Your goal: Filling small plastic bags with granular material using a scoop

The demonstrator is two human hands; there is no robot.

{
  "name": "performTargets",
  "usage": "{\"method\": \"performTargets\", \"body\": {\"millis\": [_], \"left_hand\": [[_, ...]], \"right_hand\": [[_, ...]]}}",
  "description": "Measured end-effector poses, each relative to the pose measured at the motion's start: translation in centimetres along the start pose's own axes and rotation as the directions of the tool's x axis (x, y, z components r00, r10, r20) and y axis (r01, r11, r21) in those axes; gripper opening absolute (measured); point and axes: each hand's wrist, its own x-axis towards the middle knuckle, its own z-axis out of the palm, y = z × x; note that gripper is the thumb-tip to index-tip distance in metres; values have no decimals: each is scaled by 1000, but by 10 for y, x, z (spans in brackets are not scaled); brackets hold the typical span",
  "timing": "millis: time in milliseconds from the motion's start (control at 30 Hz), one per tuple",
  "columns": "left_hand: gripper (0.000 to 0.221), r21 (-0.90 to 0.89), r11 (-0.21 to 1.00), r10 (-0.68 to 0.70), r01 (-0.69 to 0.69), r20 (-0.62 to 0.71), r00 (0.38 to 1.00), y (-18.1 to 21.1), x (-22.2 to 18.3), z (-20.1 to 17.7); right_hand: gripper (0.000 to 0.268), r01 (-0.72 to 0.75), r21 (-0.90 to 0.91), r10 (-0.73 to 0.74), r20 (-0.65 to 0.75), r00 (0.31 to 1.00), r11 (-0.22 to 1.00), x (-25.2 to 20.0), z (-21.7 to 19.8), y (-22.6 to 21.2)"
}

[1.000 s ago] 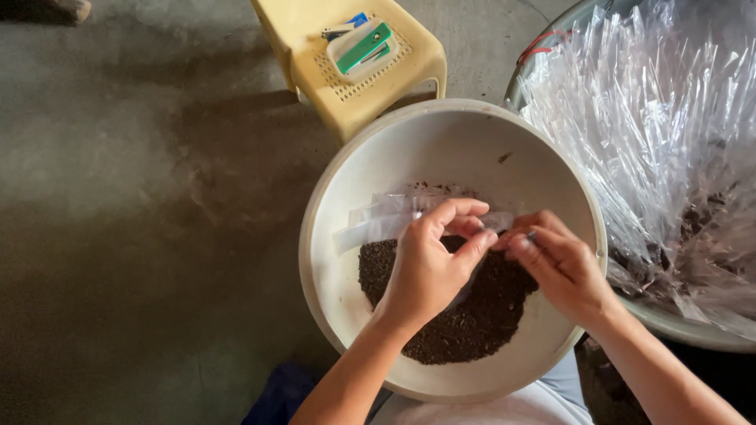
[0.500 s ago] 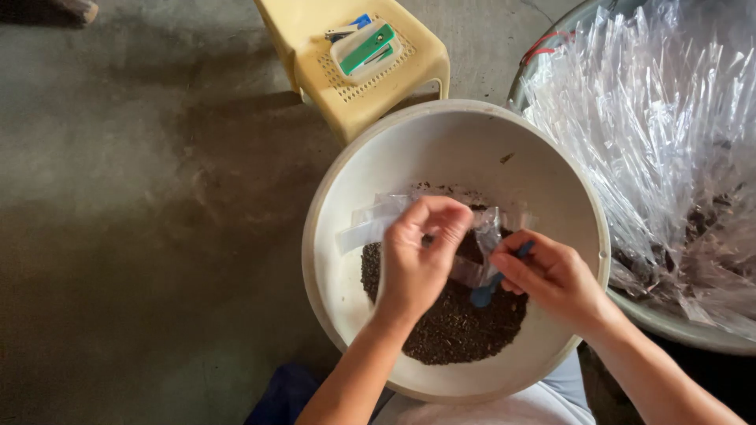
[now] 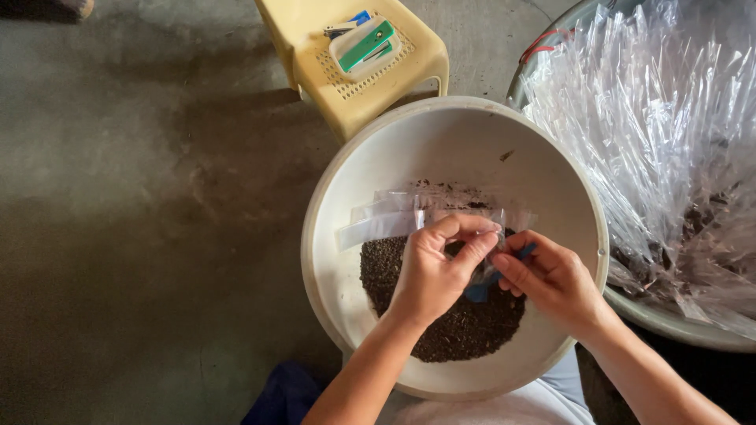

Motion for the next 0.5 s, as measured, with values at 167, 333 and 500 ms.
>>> {"method": "performTargets", "body": {"millis": [167, 333, 500], "left_hand": [[14, -409, 897, -204, 169, -43, 978, -13, -1, 0], [22, -343, 936, -135, 78, -146, 980, 7, 7, -22], [13, 25, 987, 158, -157, -40, 987, 14, -4, -4]], "right_hand": [[11, -4, -108, 7, 21, 1000, 994, -1, -6, -10], [10, 9, -109, -5, 39, 999, 994, 0, -12, 2], [14, 97, -116, -94, 34, 995, 988, -1, -4, -8]]}}
